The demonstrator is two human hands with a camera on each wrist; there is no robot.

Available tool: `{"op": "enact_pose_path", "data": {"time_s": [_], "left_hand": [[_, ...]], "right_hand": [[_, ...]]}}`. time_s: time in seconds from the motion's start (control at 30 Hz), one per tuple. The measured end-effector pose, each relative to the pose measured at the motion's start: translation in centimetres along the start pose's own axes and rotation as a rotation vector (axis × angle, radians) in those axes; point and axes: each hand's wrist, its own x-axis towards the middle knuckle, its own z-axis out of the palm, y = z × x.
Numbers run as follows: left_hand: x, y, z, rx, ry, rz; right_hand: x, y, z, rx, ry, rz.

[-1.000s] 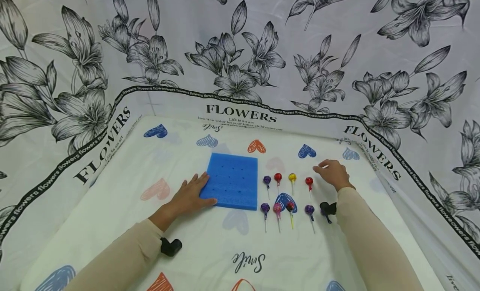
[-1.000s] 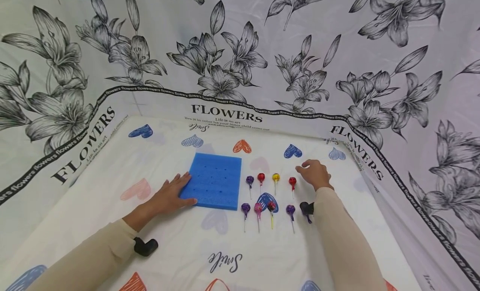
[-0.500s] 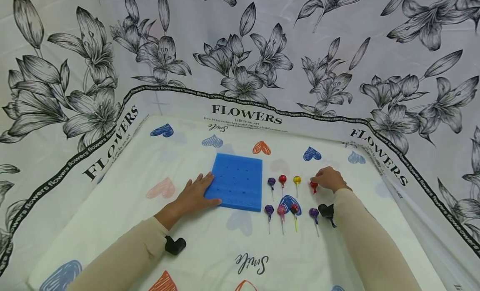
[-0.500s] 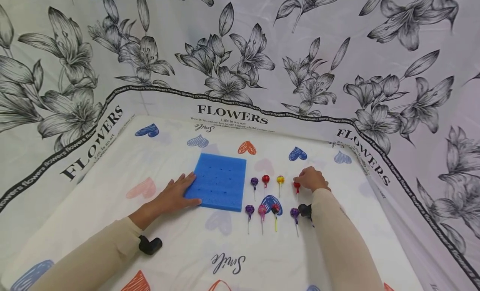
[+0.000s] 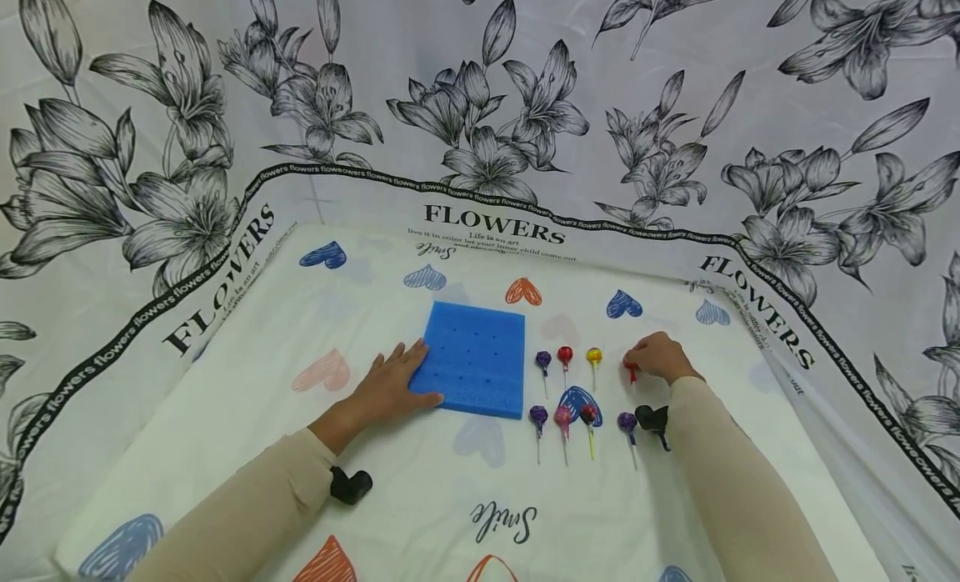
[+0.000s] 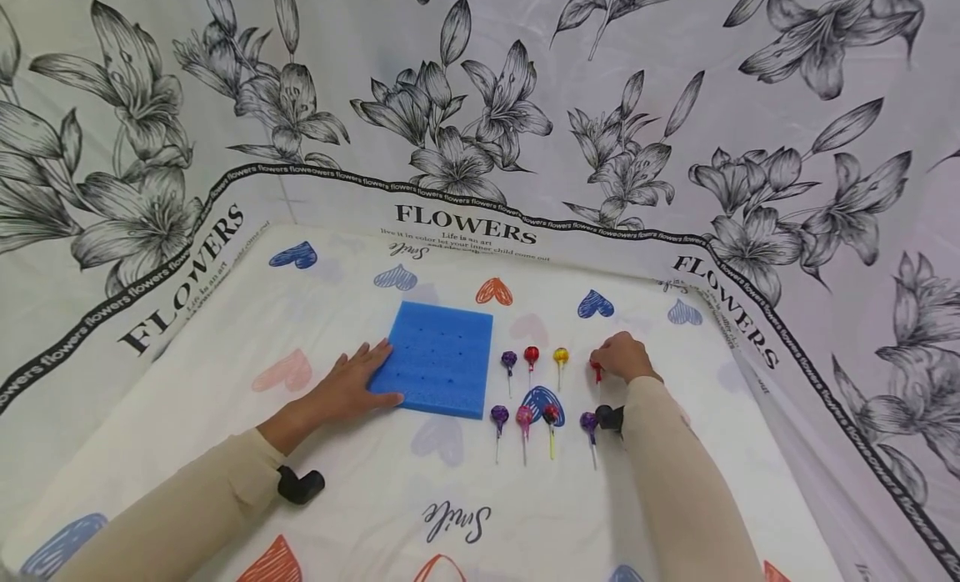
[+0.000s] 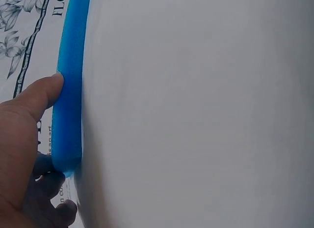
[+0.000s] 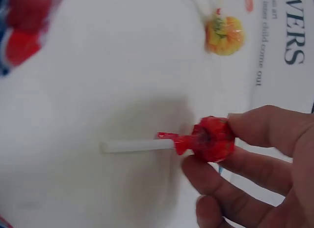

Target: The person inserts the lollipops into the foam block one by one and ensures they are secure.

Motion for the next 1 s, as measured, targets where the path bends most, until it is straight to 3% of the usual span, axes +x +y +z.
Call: {"op": "enact_pose_path", "data": {"time_s": [0.23,0.37,0.63,0.83,1.0], "left_hand": [[-0.2,0.1,-0.1,-0.012,0.006,0.002],[-0.1,0.0,0.0,-0.011,0.014,0.005],[0.1,-0.1,0.2,-0.004,0.016,0.017],[0.1,-0.2,0.2,-0.01,0.019,0.016],[0.1,-0.4,0.3,-0.007,0.014,0.015]], "right_hand": [[-1.2,-2.1,-1.9,0.251,0.157,-0.068],[-2.4,-4.5,-2.9,0.357,0.267,-0.166],[-4.7,-8.3,-2.7,0.494,0.471,-0.445],[-6.1,-11.5,-2.1,0.534,0.613,-0.623],[-6.5,-13.9,-1.3,0.578,0.668,-0.73]]}}
